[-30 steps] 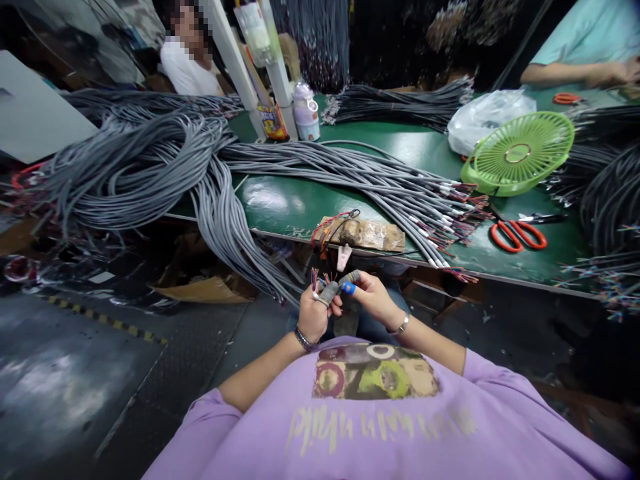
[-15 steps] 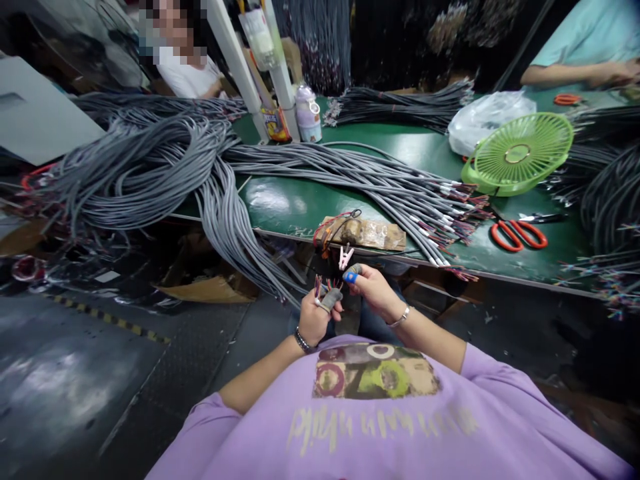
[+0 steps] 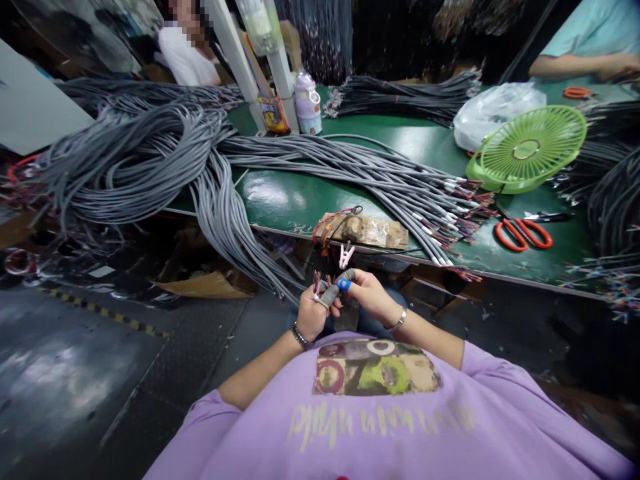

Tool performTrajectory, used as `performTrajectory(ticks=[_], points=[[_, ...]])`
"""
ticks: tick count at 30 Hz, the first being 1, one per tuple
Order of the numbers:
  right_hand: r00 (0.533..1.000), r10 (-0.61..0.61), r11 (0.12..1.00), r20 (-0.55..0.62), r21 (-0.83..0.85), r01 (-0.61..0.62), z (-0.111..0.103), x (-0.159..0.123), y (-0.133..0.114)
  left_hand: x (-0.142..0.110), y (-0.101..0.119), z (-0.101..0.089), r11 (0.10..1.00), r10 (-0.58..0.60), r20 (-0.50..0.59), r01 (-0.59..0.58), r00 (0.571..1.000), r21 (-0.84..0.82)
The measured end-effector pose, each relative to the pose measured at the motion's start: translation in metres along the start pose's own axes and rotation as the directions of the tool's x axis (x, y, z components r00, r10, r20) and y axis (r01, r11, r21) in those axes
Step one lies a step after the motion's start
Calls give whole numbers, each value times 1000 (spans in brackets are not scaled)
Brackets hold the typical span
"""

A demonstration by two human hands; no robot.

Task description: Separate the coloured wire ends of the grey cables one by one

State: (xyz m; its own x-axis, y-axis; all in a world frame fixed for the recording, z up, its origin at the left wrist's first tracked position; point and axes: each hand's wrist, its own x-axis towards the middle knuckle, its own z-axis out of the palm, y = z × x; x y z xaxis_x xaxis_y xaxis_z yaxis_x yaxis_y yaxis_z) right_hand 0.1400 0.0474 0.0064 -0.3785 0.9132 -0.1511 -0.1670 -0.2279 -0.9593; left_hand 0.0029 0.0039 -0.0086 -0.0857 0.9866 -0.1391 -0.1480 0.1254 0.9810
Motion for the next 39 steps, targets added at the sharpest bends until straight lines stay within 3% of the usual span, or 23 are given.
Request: performTrajectory(ticks=[7,13,15,18,21,27,32,39], points=[[999,-24,999,-35,-27,23,0,1,1,6,0,7,996,29,-142,-42,989,-85],[998,-39,999,-42,-18,38,-2,2,6,9,6,11,985,-17,-170,-13,985,-174],[997,-20,999,-69,33,23,-5,5,10,9,12,12,981,-19,-169,-14,985,-191],[990,104,967,-95,243,-79,-11,16,12,9,23,17,977,-13,-149,-19,989,-212],[979,202,893,6,409,-187,-15,30,7,10,29,24,973,-3,-127,-27,992,-231],[984,145,837,104,517,-178,-11,47,0,15,28,31,979,17,-140,-45,990,-198],[970,190,783,151,573,-242,-8,50,0,18,22,29,981,1,-145,-29,989,-194],[987,149,791,52,594,-151,-3,53,-1,19,15,29,988,3,-144,-25,990,-152]])
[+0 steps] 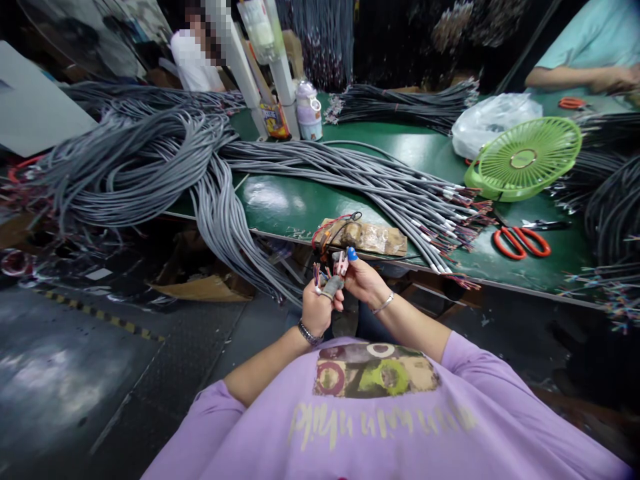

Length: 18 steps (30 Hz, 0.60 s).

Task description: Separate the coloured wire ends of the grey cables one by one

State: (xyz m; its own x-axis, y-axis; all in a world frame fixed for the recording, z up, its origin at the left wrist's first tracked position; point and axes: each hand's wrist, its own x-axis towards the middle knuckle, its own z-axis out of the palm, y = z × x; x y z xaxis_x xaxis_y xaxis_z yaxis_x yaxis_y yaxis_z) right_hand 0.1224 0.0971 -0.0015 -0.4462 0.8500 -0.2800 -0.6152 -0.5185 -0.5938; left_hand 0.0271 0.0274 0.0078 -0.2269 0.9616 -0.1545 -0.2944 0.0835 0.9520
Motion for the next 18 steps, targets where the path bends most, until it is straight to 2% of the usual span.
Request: performTrajectory(ticks=[3,10,15,18], points=[[1000,-5,1000,-9,2,5,0,-2,2,-2,0,-1,1000,4,10,-4,1000,19],[995,96,995,16,5,-96,-12,-13,-2,-6,1,-13,999,52,28,-52,998,5],[993,119,991,1,-65,-119,-12,-16,-9,0,7,-22,989,145,-65,-143,987,34],[996,88,988,25,-128,-84,-6,-15,-10,3,10,-20,976,202,-78,-194,976,104]])
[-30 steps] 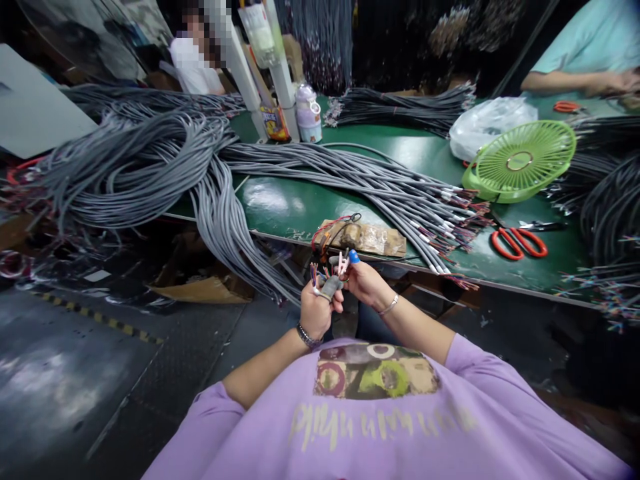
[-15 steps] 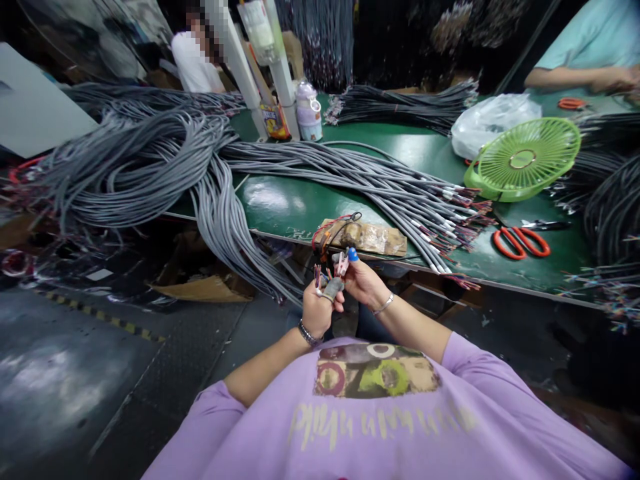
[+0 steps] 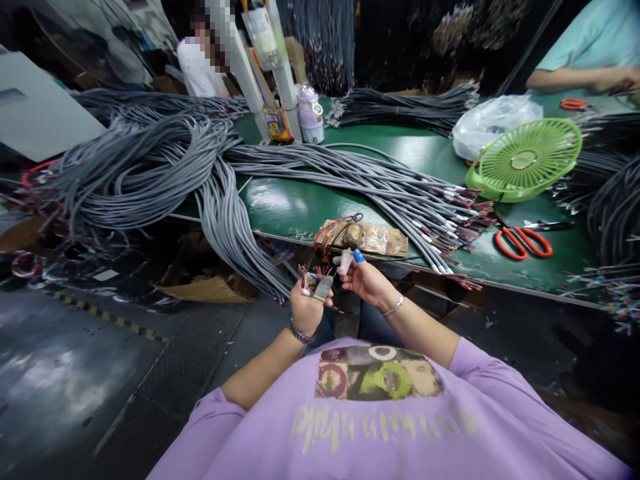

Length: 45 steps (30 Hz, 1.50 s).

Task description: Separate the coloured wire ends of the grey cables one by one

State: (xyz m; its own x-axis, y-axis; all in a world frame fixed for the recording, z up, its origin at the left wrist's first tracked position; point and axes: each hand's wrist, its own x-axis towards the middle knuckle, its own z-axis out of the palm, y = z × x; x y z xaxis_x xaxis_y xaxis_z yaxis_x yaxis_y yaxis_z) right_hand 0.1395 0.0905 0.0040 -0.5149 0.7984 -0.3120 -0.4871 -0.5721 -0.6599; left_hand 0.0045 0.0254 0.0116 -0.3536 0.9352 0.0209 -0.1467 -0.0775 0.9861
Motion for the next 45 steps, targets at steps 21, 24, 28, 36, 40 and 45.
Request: performTrajectory(ticks=[21,24,28,36,40,45], points=[[992,-71,985,-106,146,86,3,16,10,6,-11,9,977,79,19,-81,997,196],[984,-108,978,-144,162,131,7,17,10,6,-12,8,976,57,21,-60,998,211],[992,-80,981,-93,169,95,7,12,13,5,-12,8,972,91,41,-98,995,215],[996,43,978,-81,205,-25,-15,-2,19,-1,-15,-4,996,-64,43,62,997,65],[992,59,983,-113,179,-38,-26,-9,22,2,-19,-12,987,-145,131,153,981,-56],[987,12,994,-161,108,5,-36,-20,20,4,-6,-14,989,-90,138,104,986,-101]])
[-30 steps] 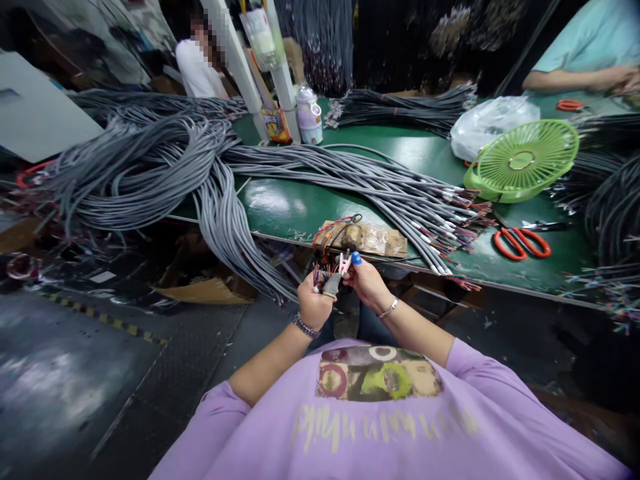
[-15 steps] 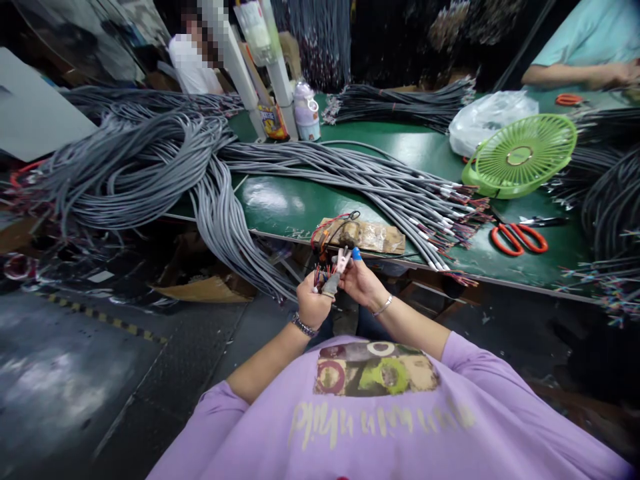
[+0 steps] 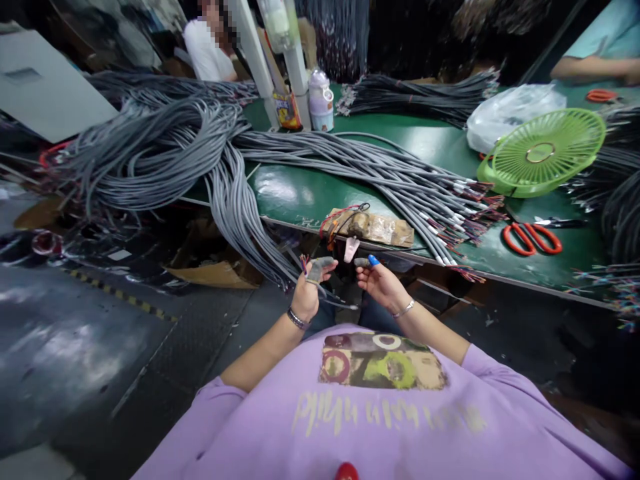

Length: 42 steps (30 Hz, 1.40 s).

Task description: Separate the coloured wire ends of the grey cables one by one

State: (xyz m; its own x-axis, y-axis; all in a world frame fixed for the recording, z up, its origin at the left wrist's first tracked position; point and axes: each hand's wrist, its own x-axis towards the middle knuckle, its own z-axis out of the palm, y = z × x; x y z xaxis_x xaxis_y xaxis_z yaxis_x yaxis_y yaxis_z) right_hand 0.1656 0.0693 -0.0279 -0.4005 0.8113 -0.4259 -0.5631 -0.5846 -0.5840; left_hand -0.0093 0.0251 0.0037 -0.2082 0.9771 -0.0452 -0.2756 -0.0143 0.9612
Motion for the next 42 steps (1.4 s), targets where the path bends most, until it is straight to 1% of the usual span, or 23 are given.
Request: performTrajectory(ticks=[3,5,8,11,13,15,17,19,21,24,27,29,31,34,38,39,40,42], points=[[998,-66,995,-10,-78,66,-4,-8,0,-3,9,-1,996,-31,-35,28,999,-81],[994,-107,980,-8,-167,104,-4,-16,2,-8,12,-2,996,-64,-16,64,998,-55],[988,-150,920,48,-358,157,4,-32,4,-18,8,0,992,-93,48,88,995,91],[962,-194,811,195,-519,268,18,-46,7,-26,0,4,964,-113,121,79,986,256],[941,-200,754,272,-571,326,28,-51,10,-30,-5,6,947,-83,149,31,985,320],[923,-231,710,308,-596,376,34,-51,14,-32,-8,8,933,2,174,-64,985,354],[909,-279,678,309,-608,414,37,-48,18,-34,-9,9,912,72,203,-147,977,383],[907,-310,671,283,-610,420,35,-45,20,-37,-10,10,900,67,225,-156,972,406],[922,-309,699,235,-601,387,29,-42,20,-40,-9,10,919,7,245,-103,970,381],[949,-249,765,192,-562,315,19,-42,16,-43,-6,11,956,-89,286,2,954,292],[961,-205,800,185,-534,273,14,-42,14,-44,-2,11,947,-127,264,38,956,319],[963,-217,800,161,-535,270,13,-42,14,-43,-1,11,936,-149,240,58,959,347],[961,-234,790,149,-547,278,15,-42,14,-42,-2,11,932,-186,245,92,952,351],[951,-231,749,207,-586,310,18,-41,11,-40,-3,9,921,-262,274,155,925,358],[901,-247,594,356,-680,431,20,-41,2,-38,0,4,891,-374,302,249,877,380],[892,-243,568,382,-690,450,20,-41,1,-38,1,2,884,-396,309,268,865,383],[891,-227,561,393,-695,450,20,-40,0,-37,2,1,877,-412,314,280,855,389],[912,-174,598,372,-695,398,21,-38,1,-36,2,-1,871,-418,308,281,854,404]])
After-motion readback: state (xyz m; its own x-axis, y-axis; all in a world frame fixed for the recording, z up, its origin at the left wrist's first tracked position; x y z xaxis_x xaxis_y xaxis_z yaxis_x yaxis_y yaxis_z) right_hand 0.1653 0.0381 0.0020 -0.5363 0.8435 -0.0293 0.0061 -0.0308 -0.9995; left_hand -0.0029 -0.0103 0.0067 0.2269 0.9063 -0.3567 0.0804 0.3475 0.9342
